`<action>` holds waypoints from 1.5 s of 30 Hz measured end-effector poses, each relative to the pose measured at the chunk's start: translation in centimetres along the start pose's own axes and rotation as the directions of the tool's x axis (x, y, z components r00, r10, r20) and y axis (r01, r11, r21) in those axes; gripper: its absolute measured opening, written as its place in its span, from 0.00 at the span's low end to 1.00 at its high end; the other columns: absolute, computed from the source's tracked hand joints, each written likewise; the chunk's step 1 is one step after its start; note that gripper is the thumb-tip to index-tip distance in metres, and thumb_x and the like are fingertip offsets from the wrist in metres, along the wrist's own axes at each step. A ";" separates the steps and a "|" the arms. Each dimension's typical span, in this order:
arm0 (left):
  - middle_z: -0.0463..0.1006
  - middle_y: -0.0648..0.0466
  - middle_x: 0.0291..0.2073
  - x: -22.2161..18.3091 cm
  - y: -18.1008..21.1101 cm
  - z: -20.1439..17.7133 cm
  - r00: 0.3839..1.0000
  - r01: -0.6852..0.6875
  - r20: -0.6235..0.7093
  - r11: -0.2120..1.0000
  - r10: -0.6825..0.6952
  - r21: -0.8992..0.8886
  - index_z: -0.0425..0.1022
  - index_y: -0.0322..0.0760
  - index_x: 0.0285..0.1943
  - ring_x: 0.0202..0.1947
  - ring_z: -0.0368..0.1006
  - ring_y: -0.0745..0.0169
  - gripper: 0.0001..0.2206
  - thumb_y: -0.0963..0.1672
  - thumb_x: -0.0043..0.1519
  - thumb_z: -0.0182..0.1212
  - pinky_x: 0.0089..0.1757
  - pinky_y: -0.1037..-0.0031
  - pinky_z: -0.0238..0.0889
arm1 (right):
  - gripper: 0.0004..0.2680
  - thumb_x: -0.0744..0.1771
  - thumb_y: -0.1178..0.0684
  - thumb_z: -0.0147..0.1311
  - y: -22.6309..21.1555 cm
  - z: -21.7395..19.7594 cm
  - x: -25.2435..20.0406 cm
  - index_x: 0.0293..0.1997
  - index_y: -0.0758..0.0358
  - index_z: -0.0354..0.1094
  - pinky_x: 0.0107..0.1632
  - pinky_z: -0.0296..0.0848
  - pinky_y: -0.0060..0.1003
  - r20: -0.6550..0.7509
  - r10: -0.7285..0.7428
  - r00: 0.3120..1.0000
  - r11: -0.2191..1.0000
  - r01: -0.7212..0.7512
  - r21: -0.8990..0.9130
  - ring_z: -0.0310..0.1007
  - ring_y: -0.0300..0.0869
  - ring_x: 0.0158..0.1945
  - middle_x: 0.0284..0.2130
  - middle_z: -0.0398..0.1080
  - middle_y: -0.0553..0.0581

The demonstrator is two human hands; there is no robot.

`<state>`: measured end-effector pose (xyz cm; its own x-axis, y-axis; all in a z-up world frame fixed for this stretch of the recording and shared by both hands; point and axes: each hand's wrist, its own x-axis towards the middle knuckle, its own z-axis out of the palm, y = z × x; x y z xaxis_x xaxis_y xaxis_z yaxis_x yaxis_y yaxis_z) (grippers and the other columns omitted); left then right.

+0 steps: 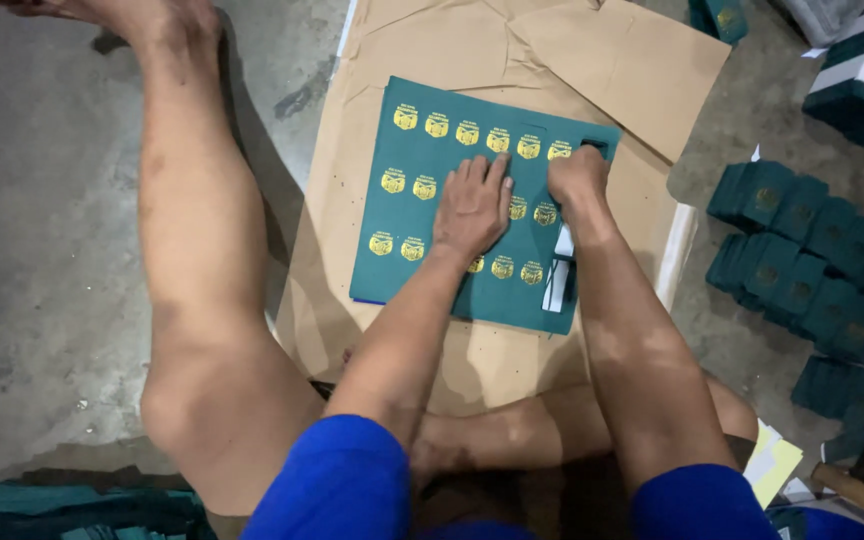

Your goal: Removing small green printed paper items from a perforated sheet and stacking them.

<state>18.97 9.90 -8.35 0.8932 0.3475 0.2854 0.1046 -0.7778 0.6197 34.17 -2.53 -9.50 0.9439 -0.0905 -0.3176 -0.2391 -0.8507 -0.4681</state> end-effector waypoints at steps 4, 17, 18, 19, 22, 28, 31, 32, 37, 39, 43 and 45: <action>0.72 0.45 0.48 1.4 -1.7 -1.8 0.980 0.120 -0.139 0.982 -0.140 -0.144 0.72 0.36 0.58 0.51 0.69 0.44 0.12 0.45 0.69 0.55 0.52 0.56 0.63 | 0.12 0.62 0.60 0.51 1.0 -1.4 -0.2 0.46 0.77 0.72 0.51 0.74 0.48 -0.024 -0.143 0.989 0.989 0.142 -0.047 0.76 0.63 0.50 0.45 0.73 0.78; 0.80 0.34 0.43 2.7 -10.6 -5.4 0.636 0.745 -0.059 0.632 -0.770 -0.216 0.83 0.30 0.39 0.48 0.75 0.33 0.16 0.48 0.63 0.54 0.53 0.53 0.65 | 0.14 0.65 0.61 0.43 -6.1 -6.0 -7.0 0.55 0.60 0.72 0.34 0.69 0.52 0.177 0.017 0.984 0.992 0.006 -0.125 0.75 0.59 0.33 0.34 0.75 0.66; 0.80 0.34 0.43 2.7 -10.5 -5.8 0.631 0.748 -0.059 0.627 -0.773 -0.219 0.83 0.30 0.39 0.48 0.75 0.33 0.16 0.48 0.63 0.54 0.53 0.53 0.65 | 0.14 0.65 0.61 0.43 -5.3 -5.4 -5.9 0.55 0.60 0.72 0.34 0.69 0.52 0.179 0.014 0.984 0.991 0.009 -0.131 0.75 0.59 0.33 0.34 0.75 0.66; 0.80 0.33 0.41 2.7 -10.3 -6.2 0.634 0.745 -0.073 0.633 -0.770 -0.210 0.83 0.30 0.38 0.46 0.75 0.32 0.16 0.48 0.62 0.55 0.51 0.53 0.66 | 0.14 0.65 0.61 0.43 -4.2 -4.8 -4.9 0.53 0.61 0.74 0.34 0.69 0.50 0.179 -0.029 0.983 0.994 0.047 -0.099 0.75 0.56 0.34 0.34 0.75 0.64; 0.80 0.34 0.41 2.5 -10.3 -6.5 0.630 0.758 -0.039 0.624 -0.776 -0.191 0.83 0.29 0.38 0.46 0.75 0.33 0.17 0.48 0.63 0.55 0.52 0.53 0.66 | 0.14 0.64 0.62 0.45 -1.5 -3.0 -2.2 0.50 0.64 0.75 0.36 0.71 0.45 0.169 -0.132 0.977 0.990 0.140 -0.034 0.77 0.51 0.36 0.35 0.76 0.63; 0.74 0.38 0.47 3.5 -3.7 -5.4 0.847 0.452 -0.299 0.891 -0.439 -0.028 0.76 0.29 0.48 0.50 0.70 0.37 0.16 0.46 0.58 0.58 0.51 0.53 0.62 | 0.10 0.63 0.61 0.50 1.1 -2.0 0.8 0.45 0.74 0.74 0.44 0.75 0.46 0.087 -0.253 0.963 0.956 0.263 -0.128 0.78 0.58 0.43 0.39 0.76 0.73; 0.71 0.42 0.47 4.3 -1.2 -0.2 0.959 0.171 -0.229 0.985 -0.165 0.007 0.72 0.34 0.49 0.51 0.67 0.41 0.12 0.44 0.59 0.58 0.51 0.54 0.62 | 0.10 0.63 0.60 0.52 -0.1 -2.6 -1.2 0.43 0.76 0.75 0.49 0.75 0.49 0.093 -0.322 0.942 0.907 0.335 -0.255 0.76 0.64 0.47 0.41 0.74 0.79; 0.70 0.45 0.47 4.7 -0.5 2.1 0.991 0.057 -0.120 0.998 -0.059 -0.020 0.70 0.37 0.48 0.51 0.67 0.43 0.08 0.43 0.61 0.57 0.51 0.55 0.62 | 0.10 0.63 0.59 0.52 -0.8 -2.8 -2.0 0.43 0.75 0.75 0.51 0.74 0.51 0.105 -0.361 0.927 0.880 0.376 -0.292 0.75 0.67 0.48 0.41 0.73 0.80; 0.69 0.45 0.42 4.7 0.1 4.7 0.994 0.007 -0.110 0.999 -0.013 -0.053 0.70 0.37 0.49 0.48 0.66 0.44 0.09 0.41 0.59 0.55 0.49 0.57 0.61 | 0.10 0.62 0.60 0.51 -1.1 -2.4 -1.8 0.42 0.73 0.75 0.50 0.74 0.51 0.075 -0.289 0.954 0.941 0.297 -0.162 0.76 0.66 0.48 0.40 0.74 0.78; 0.69 0.46 0.41 4.1 0.7 4.4 0.994 0.026 -0.102 0.997 -0.033 -0.069 0.70 0.38 0.49 0.47 0.66 0.44 0.09 0.41 0.61 0.54 0.49 0.57 0.61 | 0.10 0.62 0.60 0.51 -0.2 -2.0 -1.6 0.42 0.73 0.75 0.49 0.74 0.50 0.087 -0.240 0.967 0.963 0.249 -0.107 0.77 0.64 0.47 0.40 0.74 0.77; 0.68 0.46 0.41 4.6 0.9 3.9 0.991 0.027 -0.131 1.000 -0.026 0.006 0.70 0.38 0.48 0.46 0.66 0.45 0.07 0.45 0.67 0.54 0.48 0.57 0.61 | 0.10 0.62 0.62 0.49 0.6 0.0 1.0 0.42 0.75 0.74 0.44 0.75 0.46 0.097 -0.154 0.983 0.986 0.147 0.075 0.79 0.57 0.45 0.40 0.76 0.74; 0.68 0.46 0.41 4.5 1.1 4.1 0.991 0.025 -0.136 0.999 -0.020 0.032 0.70 0.38 0.48 0.46 0.66 0.45 0.08 0.46 0.68 0.54 0.48 0.57 0.61 | 0.10 0.62 0.62 0.48 0.8 0.5 1.9 0.42 0.76 0.74 0.42 0.75 0.45 0.101 -0.094 0.991 0.986 0.078 0.144 0.80 0.53 0.44 0.40 0.77 0.72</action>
<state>24.94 8.48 -9.42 0.8233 0.4309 0.3694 0.1405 -0.7854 0.6029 35.65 -3.11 -10.83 0.9344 0.0420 -0.3538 -0.1946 -0.7717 -0.6054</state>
